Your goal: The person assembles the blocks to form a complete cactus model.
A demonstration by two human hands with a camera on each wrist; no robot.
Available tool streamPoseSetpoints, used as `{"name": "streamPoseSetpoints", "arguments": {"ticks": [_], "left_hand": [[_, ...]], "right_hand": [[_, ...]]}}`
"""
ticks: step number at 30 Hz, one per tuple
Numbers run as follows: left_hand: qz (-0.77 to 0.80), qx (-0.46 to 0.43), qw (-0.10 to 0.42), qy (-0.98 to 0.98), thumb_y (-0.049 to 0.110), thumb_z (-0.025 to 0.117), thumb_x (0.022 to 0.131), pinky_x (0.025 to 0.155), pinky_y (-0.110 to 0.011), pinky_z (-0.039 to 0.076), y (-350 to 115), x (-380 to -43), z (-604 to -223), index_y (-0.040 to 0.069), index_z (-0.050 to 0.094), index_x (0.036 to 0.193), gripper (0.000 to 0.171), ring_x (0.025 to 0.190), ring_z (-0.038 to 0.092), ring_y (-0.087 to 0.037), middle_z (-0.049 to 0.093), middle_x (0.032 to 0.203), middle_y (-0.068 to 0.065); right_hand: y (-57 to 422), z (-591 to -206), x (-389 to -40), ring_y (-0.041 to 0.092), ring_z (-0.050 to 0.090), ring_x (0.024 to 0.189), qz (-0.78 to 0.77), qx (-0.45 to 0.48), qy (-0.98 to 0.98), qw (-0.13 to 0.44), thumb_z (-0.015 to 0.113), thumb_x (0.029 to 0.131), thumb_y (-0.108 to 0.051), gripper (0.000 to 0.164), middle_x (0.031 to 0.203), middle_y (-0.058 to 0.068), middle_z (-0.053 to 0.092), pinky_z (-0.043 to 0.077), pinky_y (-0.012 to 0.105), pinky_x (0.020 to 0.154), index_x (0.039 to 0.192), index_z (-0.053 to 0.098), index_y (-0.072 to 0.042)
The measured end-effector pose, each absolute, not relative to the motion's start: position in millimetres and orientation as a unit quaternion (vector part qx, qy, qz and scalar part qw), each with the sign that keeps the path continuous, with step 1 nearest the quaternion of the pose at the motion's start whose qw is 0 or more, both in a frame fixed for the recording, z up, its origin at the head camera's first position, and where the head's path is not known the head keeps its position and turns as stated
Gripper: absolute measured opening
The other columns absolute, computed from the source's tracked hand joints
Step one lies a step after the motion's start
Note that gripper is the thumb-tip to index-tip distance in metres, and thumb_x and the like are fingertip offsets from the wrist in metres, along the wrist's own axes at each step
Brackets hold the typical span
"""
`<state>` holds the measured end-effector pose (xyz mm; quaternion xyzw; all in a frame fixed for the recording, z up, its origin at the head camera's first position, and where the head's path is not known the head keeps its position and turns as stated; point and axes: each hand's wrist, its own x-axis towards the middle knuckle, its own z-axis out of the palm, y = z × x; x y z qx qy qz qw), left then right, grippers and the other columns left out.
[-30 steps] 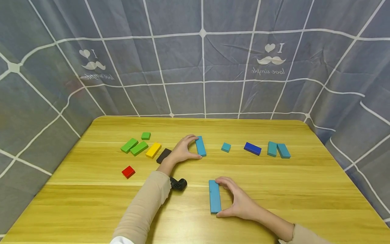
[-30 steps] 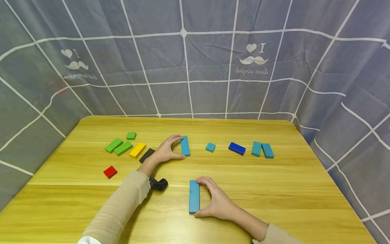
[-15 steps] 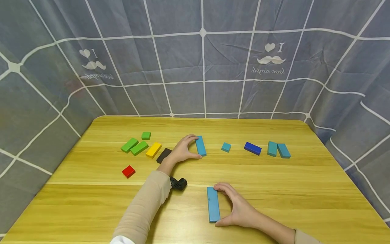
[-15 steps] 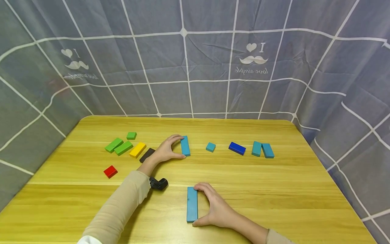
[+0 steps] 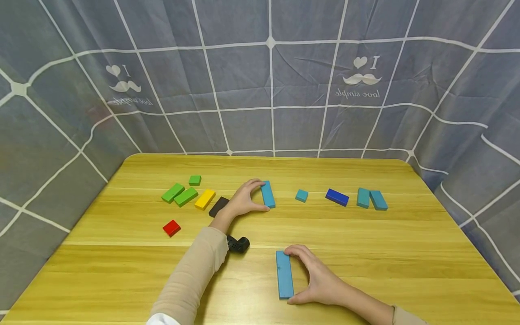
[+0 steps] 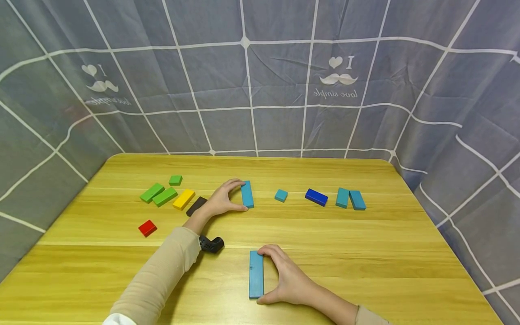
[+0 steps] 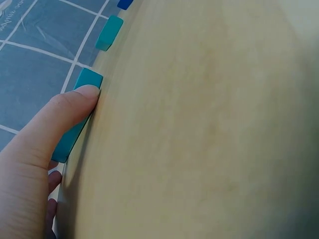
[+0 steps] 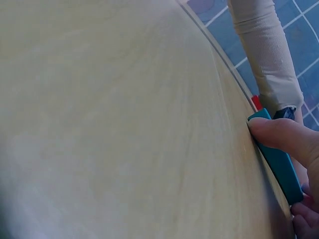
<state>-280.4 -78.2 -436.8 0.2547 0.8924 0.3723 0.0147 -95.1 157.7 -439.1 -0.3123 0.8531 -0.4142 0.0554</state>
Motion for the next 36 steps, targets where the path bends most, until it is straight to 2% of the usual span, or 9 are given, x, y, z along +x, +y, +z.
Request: {"name": "streamPoseSetpoints", "arguments": {"ticks": [6, 17, 26, 36], "left_hand": [[0.387, 0.267, 0.024, 0.882, 0.032, 0.082, 0.066, 0.103, -0.047, 0.028, -75, -274, -438, 0.013, 0.047, 0.134, 0.078, 0.131, 0.03, -0.03, 0.034, 0.142, -0.012], [0.38, 0.347, 0.053, 0.856, 0.034, 0.083, 0.064, 0.102, -0.044, 0.029, -62, -246, -441, 0.012, 0.048, 0.133, 0.08, 0.13, 0.032, -0.028, 0.037, 0.14, -0.011], [0.355, 0.36, 0.048, 0.861, 0.039, 0.082, 0.063, 0.1, -0.046, 0.031, -61, -223, -440, 0.014, 0.05, 0.131, 0.08, 0.128, 0.035, -0.028, 0.04, 0.138, -0.009], [0.342, 0.365, 0.044, 0.865, 0.041, 0.081, 0.064, 0.1, -0.047, 0.031, -61, -210, -439, 0.013, 0.05, 0.132, 0.08, 0.128, 0.034, -0.028, 0.04, 0.138, -0.01]], "right_hand": [[158, -439, -95, 0.015, 0.039, 0.121, -0.407, -0.321, 0.853, 0.052, 0.081, 0.063, -0.044, 0.085, 0.132, -0.002, 0.038, 0.034, 0.031, 0.1, 0.131, 0.038, -0.015], [159, -441, -97, 0.016, 0.038, 0.121, -0.401, -0.338, 0.85, 0.044, 0.08, 0.065, -0.044, 0.084, 0.132, -0.002, 0.037, 0.034, 0.032, 0.1, 0.131, 0.037, -0.014], [159, -441, -97, 0.015, 0.039, 0.119, -0.391, -0.354, 0.849, 0.026, 0.079, 0.066, -0.044, 0.084, 0.131, -0.002, 0.037, 0.035, 0.032, 0.099, 0.131, 0.036, -0.012], [160, -440, -97, 0.017, 0.038, 0.121, -0.379, -0.348, 0.857, 0.033, 0.078, 0.066, -0.045, 0.084, 0.132, 0.002, 0.035, 0.037, 0.037, 0.097, 0.132, 0.036, -0.014]]}}
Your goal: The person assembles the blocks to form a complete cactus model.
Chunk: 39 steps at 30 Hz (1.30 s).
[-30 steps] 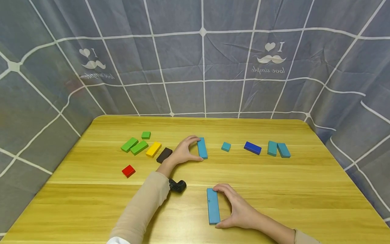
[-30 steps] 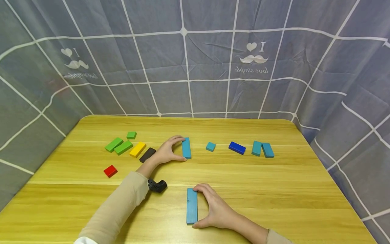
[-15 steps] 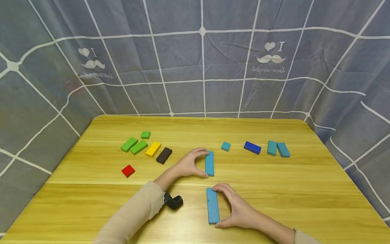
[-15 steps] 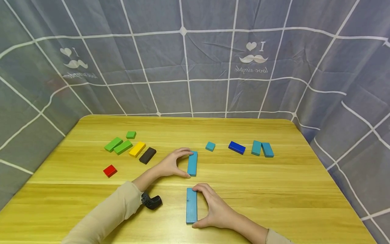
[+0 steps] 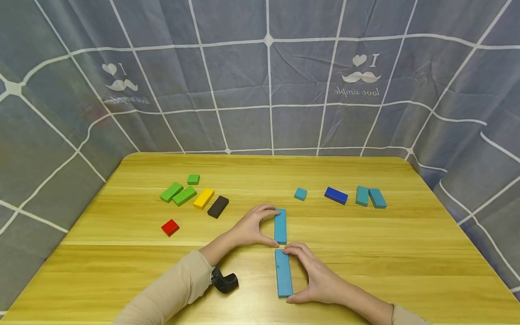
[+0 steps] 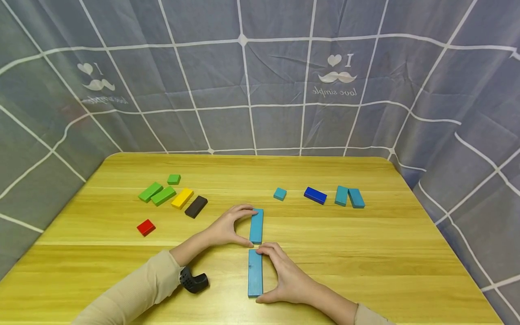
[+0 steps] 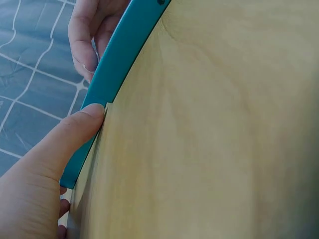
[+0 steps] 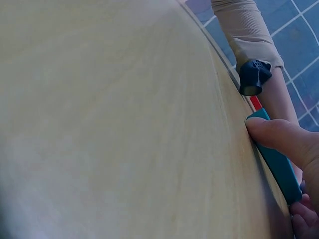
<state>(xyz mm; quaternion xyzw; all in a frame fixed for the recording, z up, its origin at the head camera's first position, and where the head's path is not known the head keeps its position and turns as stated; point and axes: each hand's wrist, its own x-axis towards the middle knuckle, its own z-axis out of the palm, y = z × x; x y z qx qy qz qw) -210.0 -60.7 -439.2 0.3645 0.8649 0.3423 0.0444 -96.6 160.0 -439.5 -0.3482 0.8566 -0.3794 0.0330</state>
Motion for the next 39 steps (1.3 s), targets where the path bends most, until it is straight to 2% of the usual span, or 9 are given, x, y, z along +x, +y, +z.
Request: {"name": "streamPoseSetpoints", "arguments": {"ticks": [6, 11, 14, 20, 39], "left_hand": [[0.341, 0.377, 0.053, 0.86, 0.041, 0.079, 0.067, 0.101, -0.048, 0.03, -62.6, -209.7, -438.0, 0.013, 0.048, 0.133, 0.078, 0.129, 0.032, -0.029, 0.037, 0.139, -0.011], [0.355, 0.386, 0.058, 0.85, 0.035, 0.07, 0.08, 0.101, -0.049, 0.029, -65.4, -210.2, -437.7, 0.012, 0.048, 0.133, 0.062, 0.129, 0.032, -0.028, 0.038, 0.139, -0.01], [0.362, 0.388, 0.05, 0.846, 0.032, 0.066, 0.084, 0.101, -0.048, 0.029, -65.4, -210.5, -438.5, 0.011, 0.051, 0.131, 0.053, 0.128, 0.034, -0.029, 0.041, 0.137, -0.01], [0.371, 0.388, 0.043, 0.842, 0.03, 0.068, 0.082, 0.1, -0.046, 0.031, -65.0, -211.4, -439.6, 0.012, 0.056, 0.125, 0.048, 0.125, 0.038, -0.027, 0.046, 0.132, -0.008], [0.399, 0.395, 0.049, 0.826, 0.029, 0.073, 0.078, 0.097, -0.048, 0.033, -67.2, -210.3, -440.4, 0.01, 0.061, 0.116, 0.044, 0.12, 0.042, -0.028, 0.049, 0.125, -0.009]], "right_hand": [[159.7, -438.8, -96.5, 0.017, 0.038, 0.121, -0.377, -0.35, 0.857, 0.033, 0.078, 0.067, -0.045, 0.084, 0.133, 0.003, 0.034, 0.038, 0.037, 0.097, 0.132, 0.036, -0.013], [159.2, -438.2, -96.6, 0.016, 0.038, 0.12, -0.378, -0.349, 0.857, 0.035, 0.078, 0.066, -0.045, 0.084, 0.132, 0.001, 0.034, 0.037, 0.037, 0.097, 0.132, 0.036, -0.013], [159.1, -438.2, -96.5, 0.016, 0.037, 0.12, -0.38, -0.349, 0.856, 0.034, 0.079, 0.066, -0.045, 0.084, 0.132, 0.002, 0.032, 0.037, 0.036, 0.097, 0.131, 0.036, -0.013], [159.0, -438.9, -96.3, 0.018, 0.036, 0.12, -0.378, -0.351, 0.856, 0.028, 0.078, 0.067, -0.045, 0.084, 0.134, 0.004, 0.028, 0.039, 0.036, 0.095, 0.132, 0.036, -0.014], [158.0, -438.4, -95.8, 0.025, 0.034, 0.125, -0.37, -0.347, 0.861, 0.027, 0.078, 0.067, -0.046, 0.083, 0.139, 0.006, 0.026, 0.04, 0.044, 0.093, 0.132, 0.036, -0.014]]}}
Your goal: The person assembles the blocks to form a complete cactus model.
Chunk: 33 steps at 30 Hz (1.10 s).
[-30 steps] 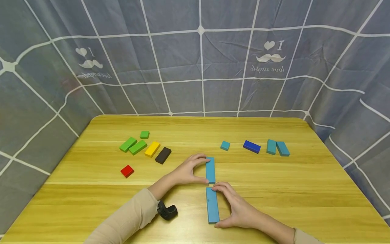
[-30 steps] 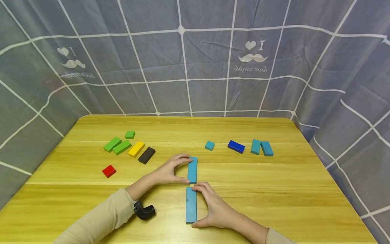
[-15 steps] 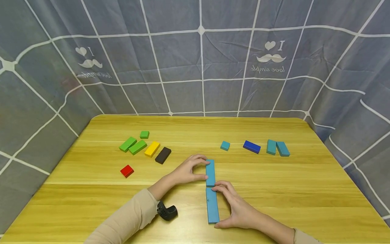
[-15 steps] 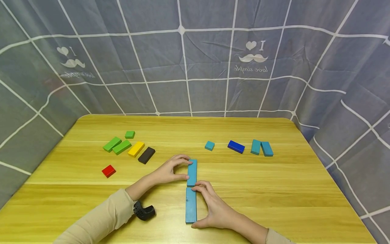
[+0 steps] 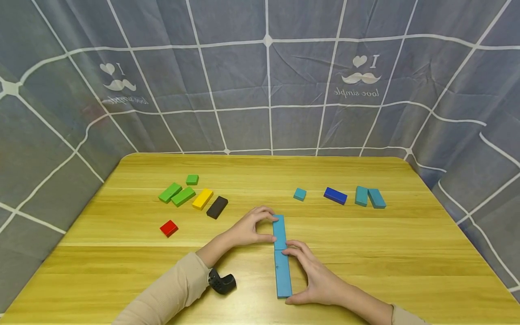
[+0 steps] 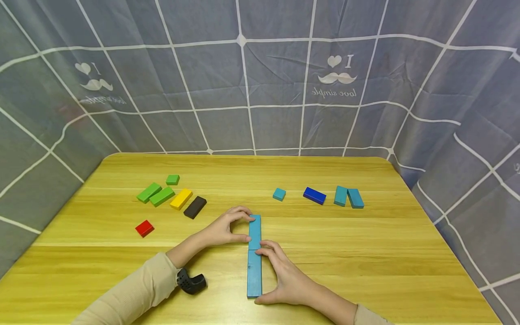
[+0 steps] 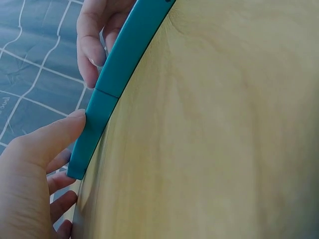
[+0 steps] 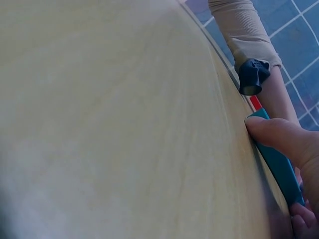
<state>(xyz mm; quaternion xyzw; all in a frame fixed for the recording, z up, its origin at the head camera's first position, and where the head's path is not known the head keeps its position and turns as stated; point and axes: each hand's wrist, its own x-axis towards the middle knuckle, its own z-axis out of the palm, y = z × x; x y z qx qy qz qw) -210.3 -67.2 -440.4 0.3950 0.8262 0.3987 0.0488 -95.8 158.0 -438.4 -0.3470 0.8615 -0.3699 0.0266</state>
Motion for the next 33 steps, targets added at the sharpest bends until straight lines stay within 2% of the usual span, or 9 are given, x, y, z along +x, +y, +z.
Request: {"name": "streamPoseSetpoints", "arguments": {"ticks": [8, 13, 17, 27, 33], "left_hand": [[0.376, 0.403, 0.044, 0.833, 0.028, 0.071, 0.08, 0.098, -0.049, 0.032, -68, -207, -439, 0.009, 0.059, 0.119, 0.046, 0.122, 0.04, -0.03, 0.047, 0.129, -0.012], [0.361, 0.406, 0.043, 0.839, 0.031, 0.066, 0.084, 0.098, -0.052, 0.031, -70, -196, -436, 0.008, 0.053, 0.127, 0.051, 0.127, 0.033, -0.033, 0.038, 0.136, -0.015], [0.352, 0.393, 0.047, 0.848, 0.036, 0.065, 0.084, 0.098, -0.051, 0.032, -70, -182, -435, 0.012, 0.05, 0.13, 0.054, 0.127, 0.031, -0.031, 0.033, 0.137, -0.014], [0.286, 0.374, 0.013, 0.882, 0.051, 0.064, 0.078, 0.1, -0.045, 0.03, -68, -157, -438, 0.014, 0.04, 0.139, 0.075, 0.125, 0.036, -0.025, 0.041, 0.132, -0.007], [0.277, 0.369, -0.013, 0.887, 0.053, 0.064, 0.075, 0.102, -0.045, 0.027, -65, -152, -441, 0.012, 0.04, 0.138, 0.079, 0.124, 0.037, -0.025, 0.043, 0.129, -0.006]], "right_hand": [[158, -439, -96, 0.023, 0.034, 0.126, -0.367, -0.341, 0.865, 0.028, 0.077, 0.067, -0.048, 0.084, 0.14, 0.004, 0.027, 0.04, 0.042, 0.094, 0.132, 0.037, -0.014], [159, -439, -95, 0.024, 0.035, 0.126, -0.365, -0.338, 0.867, 0.03, 0.076, 0.067, -0.048, 0.084, 0.14, 0.004, 0.029, 0.04, 0.042, 0.094, 0.133, 0.037, -0.014], [158, -439, -95, 0.023, 0.035, 0.127, -0.362, -0.335, 0.869, 0.031, 0.076, 0.067, -0.049, 0.084, 0.14, 0.003, 0.029, 0.039, 0.043, 0.095, 0.133, 0.037, -0.015], [158, -439, -94, 0.023, 0.035, 0.127, -0.359, -0.333, 0.871, 0.026, 0.076, 0.066, -0.05, 0.084, 0.14, 0.003, 0.03, 0.039, 0.042, 0.096, 0.133, 0.038, -0.015], [158, -440, -94, 0.023, 0.035, 0.127, -0.356, -0.335, 0.872, 0.021, 0.076, 0.067, -0.051, 0.084, 0.14, 0.004, 0.031, 0.039, 0.043, 0.095, 0.133, 0.038, -0.015]]}}
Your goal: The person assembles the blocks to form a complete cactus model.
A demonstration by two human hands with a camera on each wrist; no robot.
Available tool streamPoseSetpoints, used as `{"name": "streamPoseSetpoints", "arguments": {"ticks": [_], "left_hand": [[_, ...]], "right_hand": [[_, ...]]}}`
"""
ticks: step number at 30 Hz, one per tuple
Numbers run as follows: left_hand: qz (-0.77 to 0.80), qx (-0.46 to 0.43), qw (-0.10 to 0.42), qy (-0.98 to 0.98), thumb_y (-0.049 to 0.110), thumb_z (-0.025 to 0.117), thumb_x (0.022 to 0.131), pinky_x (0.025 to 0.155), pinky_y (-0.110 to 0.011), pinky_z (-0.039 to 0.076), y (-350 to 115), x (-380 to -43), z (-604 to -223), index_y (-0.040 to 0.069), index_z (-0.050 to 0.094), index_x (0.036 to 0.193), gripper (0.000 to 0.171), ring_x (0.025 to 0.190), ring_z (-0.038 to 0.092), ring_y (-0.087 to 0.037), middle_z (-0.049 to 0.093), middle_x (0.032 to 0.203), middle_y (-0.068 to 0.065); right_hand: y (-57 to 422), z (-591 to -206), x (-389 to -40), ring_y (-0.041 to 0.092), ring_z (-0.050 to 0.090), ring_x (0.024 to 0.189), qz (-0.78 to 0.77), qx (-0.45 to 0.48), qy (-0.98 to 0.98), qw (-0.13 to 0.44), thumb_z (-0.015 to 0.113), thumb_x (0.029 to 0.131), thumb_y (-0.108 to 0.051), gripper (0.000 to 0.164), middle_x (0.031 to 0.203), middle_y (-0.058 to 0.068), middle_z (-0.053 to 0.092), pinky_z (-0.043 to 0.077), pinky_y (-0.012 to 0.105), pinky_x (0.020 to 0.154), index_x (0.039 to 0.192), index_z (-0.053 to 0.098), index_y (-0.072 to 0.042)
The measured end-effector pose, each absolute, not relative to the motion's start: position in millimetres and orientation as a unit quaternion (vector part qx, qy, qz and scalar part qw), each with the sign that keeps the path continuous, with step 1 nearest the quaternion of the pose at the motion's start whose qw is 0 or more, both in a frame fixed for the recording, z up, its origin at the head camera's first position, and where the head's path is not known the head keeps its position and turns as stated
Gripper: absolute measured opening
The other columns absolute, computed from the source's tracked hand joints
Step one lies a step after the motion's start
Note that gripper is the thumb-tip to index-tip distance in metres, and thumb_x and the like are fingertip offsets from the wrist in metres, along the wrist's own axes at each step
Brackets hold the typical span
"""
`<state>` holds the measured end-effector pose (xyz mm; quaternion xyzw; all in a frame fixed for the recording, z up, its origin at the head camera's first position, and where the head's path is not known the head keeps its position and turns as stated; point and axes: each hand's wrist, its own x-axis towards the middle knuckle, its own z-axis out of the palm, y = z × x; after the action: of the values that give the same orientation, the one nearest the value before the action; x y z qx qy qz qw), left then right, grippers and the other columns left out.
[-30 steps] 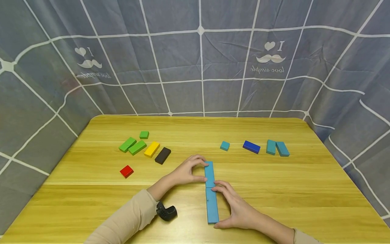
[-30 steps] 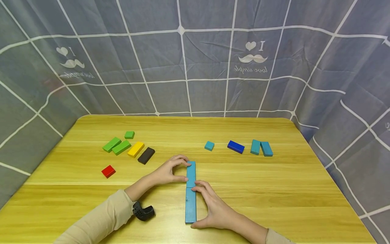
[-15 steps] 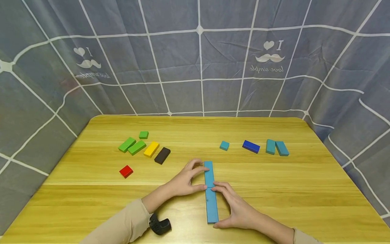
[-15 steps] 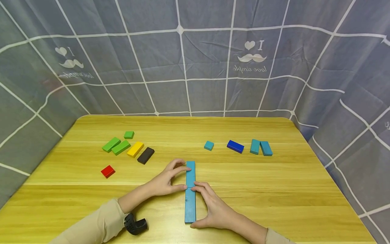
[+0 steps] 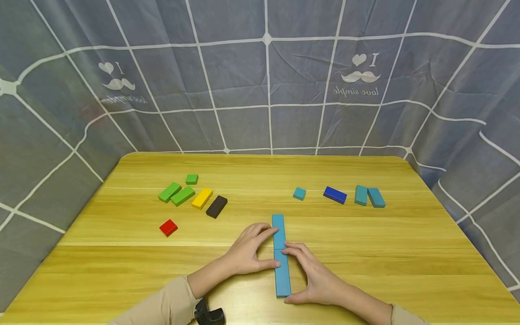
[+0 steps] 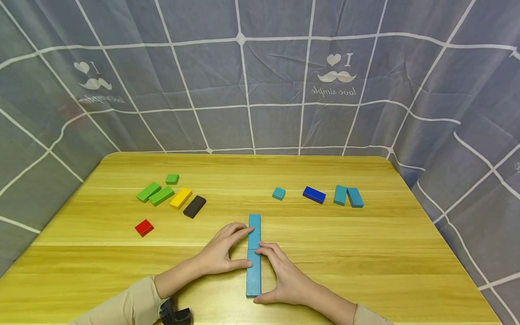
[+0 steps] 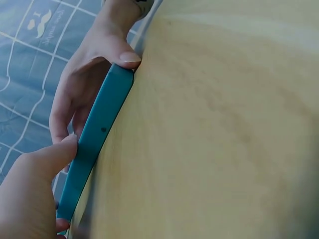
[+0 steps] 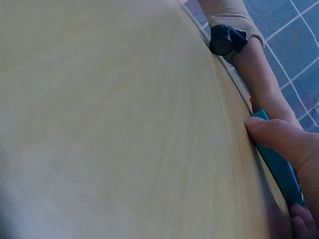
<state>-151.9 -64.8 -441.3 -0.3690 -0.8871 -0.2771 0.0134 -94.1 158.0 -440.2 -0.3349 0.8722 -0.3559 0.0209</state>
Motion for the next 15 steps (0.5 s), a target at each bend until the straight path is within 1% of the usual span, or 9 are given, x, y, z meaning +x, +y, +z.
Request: {"name": "streamPoseSetpoints", "arguments": {"ticks": [5, 8, 12, 15], "left_hand": [[-0.272, -0.37, 0.03, -0.888, 0.056, 0.064, 0.074, 0.1, -0.045, 0.028, -65, -148, -443, 0.013, 0.043, 0.137, 0.079, 0.119, 0.039, -0.024, 0.046, 0.124, -0.005], [-0.269, -0.368, 0.038, -0.889, 0.058, 0.063, 0.074, 0.098, -0.043, 0.028, -65, -146, -443, 0.013, 0.045, 0.136, 0.078, 0.109, 0.041, -0.02, 0.047, 0.119, -0.002], [-0.269, -0.363, 0.037, -0.891, 0.057, 0.063, 0.074, 0.091, -0.038, 0.03, -64, -142, -442, 0.013, 0.046, 0.135, 0.077, 0.096, 0.04, -0.013, 0.048, 0.114, 0.001], [-0.267, -0.36, 0.035, -0.893, 0.057, 0.063, 0.074, 0.087, -0.035, 0.031, -64, -140, -442, 0.014, 0.046, 0.135, 0.076, 0.092, 0.04, -0.011, 0.049, 0.112, 0.002]], "right_hand": [[158, -441, -94, 0.022, 0.036, 0.126, -0.355, -0.335, 0.873, 0.021, 0.075, 0.067, -0.051, 0.084, 0.14, 0.003, 0.031, 0.039, 0.043, 0.095, 0.133, 0.038, -0.015], [158, -441, -94, 0.022, 0.036, 0.126, -0.356, -0.335, 0.872, 0.021, 0.075, 0.067, -0.051, 0.084, 0.14, 0.003, 0.031, 0.039, 0.043, 0.095, 0.133, 0.038, -0.015], [157, -441, -94, 0.022, 0.036, 0.126, -0.355, -0.333, 0.873, 0.022, 0.075, 0.067, -0.052, 0.085, 0.14, 0.003, 0.031, 0.039, 0.043, 0.095, 0.133, 0.038, -0.015], [158, -441, -94, 0.022, 0.036, 0.127, -0.354, -0.332, 0.874, 0.021, 0.075, 0.066, -0.052, 0.085, 0.14, 0.002, 0.031, 0.039, 0.044, 0.095, 0.133, 0.037, -0.015]]}}
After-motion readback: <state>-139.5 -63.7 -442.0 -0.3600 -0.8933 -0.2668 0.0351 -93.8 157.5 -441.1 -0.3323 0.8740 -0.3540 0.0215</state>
